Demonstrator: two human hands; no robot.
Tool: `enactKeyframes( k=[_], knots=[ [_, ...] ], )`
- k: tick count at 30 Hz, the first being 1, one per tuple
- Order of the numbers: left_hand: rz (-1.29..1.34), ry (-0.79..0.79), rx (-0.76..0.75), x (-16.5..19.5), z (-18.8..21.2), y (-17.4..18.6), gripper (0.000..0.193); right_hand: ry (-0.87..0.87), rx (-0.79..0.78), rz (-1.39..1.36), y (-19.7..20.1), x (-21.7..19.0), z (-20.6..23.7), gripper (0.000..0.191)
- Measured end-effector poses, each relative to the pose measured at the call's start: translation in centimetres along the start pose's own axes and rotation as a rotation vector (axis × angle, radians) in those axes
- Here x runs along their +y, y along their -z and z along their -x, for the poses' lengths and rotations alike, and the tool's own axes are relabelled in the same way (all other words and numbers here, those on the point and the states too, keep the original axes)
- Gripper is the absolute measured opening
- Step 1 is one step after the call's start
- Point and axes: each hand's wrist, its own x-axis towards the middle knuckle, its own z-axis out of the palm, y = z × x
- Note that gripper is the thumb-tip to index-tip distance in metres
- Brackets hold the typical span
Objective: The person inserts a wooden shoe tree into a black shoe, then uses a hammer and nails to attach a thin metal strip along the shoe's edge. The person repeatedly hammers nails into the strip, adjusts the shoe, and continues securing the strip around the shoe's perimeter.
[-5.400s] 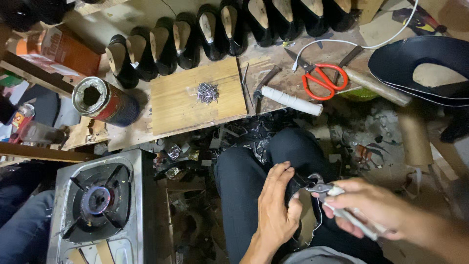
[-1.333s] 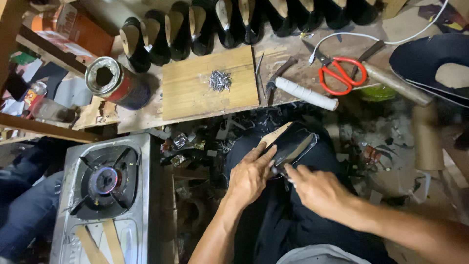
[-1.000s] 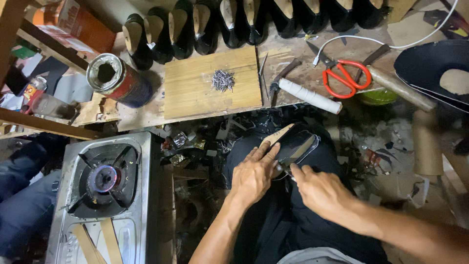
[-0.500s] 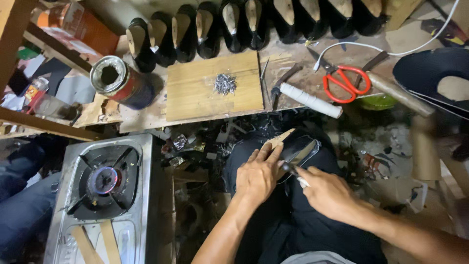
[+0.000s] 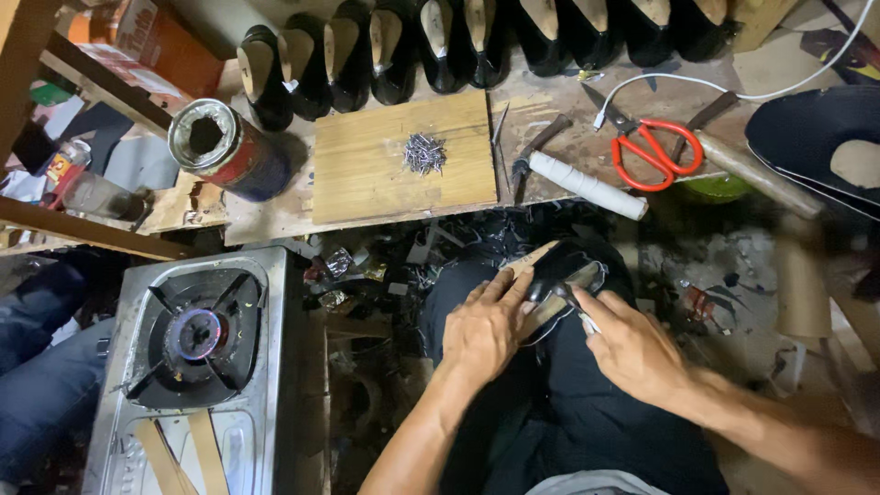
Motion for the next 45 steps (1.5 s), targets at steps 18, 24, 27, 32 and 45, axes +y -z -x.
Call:
enactKeyframes(
  k=[18, 24, 27, 32, 45],
  knots=[
    [-0.067, 0.077, -0.047, 2.1, -1.8, 0.8, 0.058, -0.083, -0.075, 0.286, -1.8, 0.6, 0.2, 0.057],
    [-0.169, 0.009, -0.008, 1.5, -1.8, 0.3, 0.058, -0.524, -0.158, -0.621, -1.5, 1.9, -0.6, 0.024],
    [-0.183, -0.026, 0.034, 1.6, -1.2, -0.4, 0.059, -0.41, -0.202, -0.505, 0.3, 2.4, -1.2, 0.024],
    [-0.167, -0.046, 0.036, 1.7, -1.8, -0.7, 0.06, -0.086, -0.091, -0.102, 2.4, 2.3, -1.1, 0.038],
    [-0.173, 0.04, -0.012, 2.8, -4.6, -0.2, 0.056, -0.14, -0.193, 0.282, 3.2, 1.7, -2.0, 0.046]
  ],
)
